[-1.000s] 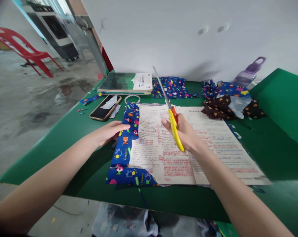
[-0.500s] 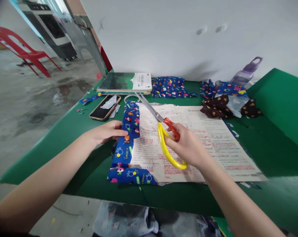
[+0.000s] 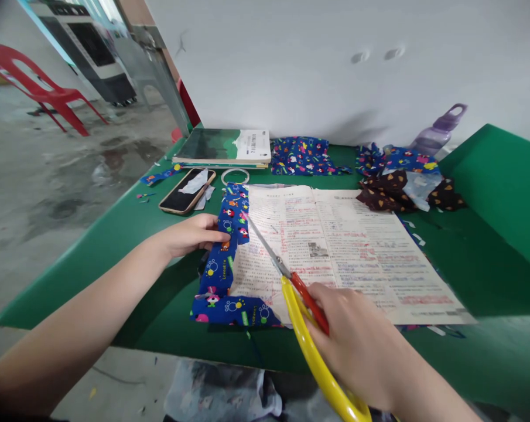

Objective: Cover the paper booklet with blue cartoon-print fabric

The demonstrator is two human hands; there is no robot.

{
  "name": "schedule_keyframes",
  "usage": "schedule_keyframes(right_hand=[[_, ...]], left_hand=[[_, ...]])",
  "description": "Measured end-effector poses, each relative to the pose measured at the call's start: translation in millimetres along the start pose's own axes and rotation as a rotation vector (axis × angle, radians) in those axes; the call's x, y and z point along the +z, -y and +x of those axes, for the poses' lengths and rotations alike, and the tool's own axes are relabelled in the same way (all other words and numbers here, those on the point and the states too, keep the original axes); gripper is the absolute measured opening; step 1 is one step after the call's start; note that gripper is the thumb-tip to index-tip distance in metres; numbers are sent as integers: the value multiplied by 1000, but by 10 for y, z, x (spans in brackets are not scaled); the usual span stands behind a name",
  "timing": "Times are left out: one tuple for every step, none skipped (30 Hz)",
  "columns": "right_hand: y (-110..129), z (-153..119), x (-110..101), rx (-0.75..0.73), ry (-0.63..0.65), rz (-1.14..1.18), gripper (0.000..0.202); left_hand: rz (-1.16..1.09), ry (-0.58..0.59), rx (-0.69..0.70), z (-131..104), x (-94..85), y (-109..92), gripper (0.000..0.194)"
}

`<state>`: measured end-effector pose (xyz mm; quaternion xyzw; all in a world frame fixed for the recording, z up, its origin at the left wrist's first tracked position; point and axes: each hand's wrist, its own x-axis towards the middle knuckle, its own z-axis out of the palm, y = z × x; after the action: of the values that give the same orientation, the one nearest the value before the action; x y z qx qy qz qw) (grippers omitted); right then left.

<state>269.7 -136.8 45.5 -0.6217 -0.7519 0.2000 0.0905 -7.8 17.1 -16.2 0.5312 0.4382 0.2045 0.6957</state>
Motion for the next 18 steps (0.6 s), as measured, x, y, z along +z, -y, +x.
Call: schedule_keyframes(right_hand=[[25,-39,3,5,47,7,24],[45,-73,7,13,75,7,23],[60,-102,13,24,87,1,21],[69,-127,22,34,82,-12,20],[72,-150,36,41,77,-30,18],[70,-172,54,46,78,-48,17],[63,-192,77,50,87,-67,15],[53,-213,103,53,100,-84,14],[40,-233,131,56,120,-98,13],[27,-254,159,63,140,-112,13],[14,-273,185,74,162,-127,14],[2,-292,208,84,187,-141,15],[-9,-309,227,96,209,-154,16],[-17,-323,241,104,225,-166,17],[-23,-336,250,111,236,-178,18],[-28,-346,256,111,244,-185,19],[-30,-354,258,106,250,-188,21],[-30,-361,257,102,257,-189,22]], left_hand=[[1,-8,-2,0,3,0,29],[1,-13,-6,1,6,1,29],[-1,-14,-9,2,8,2,28],[-6,-9,-12,3,8,3,28],[-13,-3,-15,4,7,6,28],[-18,4,-17,6,5,10,28],[-22,9,-16,9,2,15,28],[-26,12,-15,12,-2,20,28],[-30,15,-15,16,-6,27,28],[-35,16,-17,20,-9,33,28],[-43,16,-20,24,-11,40,28],[-54,18,-23,28,-11,46,28],[-66,22,-26,30,-9,51,28],[-79,28,-28,32,-6,55,28],[-89,35,-29,33,-2,58,28],[-96,43,-28,34,2,60,27],[-102,49,-27,35,6,61,26],[-105,52,-25,35,9,62,25]])
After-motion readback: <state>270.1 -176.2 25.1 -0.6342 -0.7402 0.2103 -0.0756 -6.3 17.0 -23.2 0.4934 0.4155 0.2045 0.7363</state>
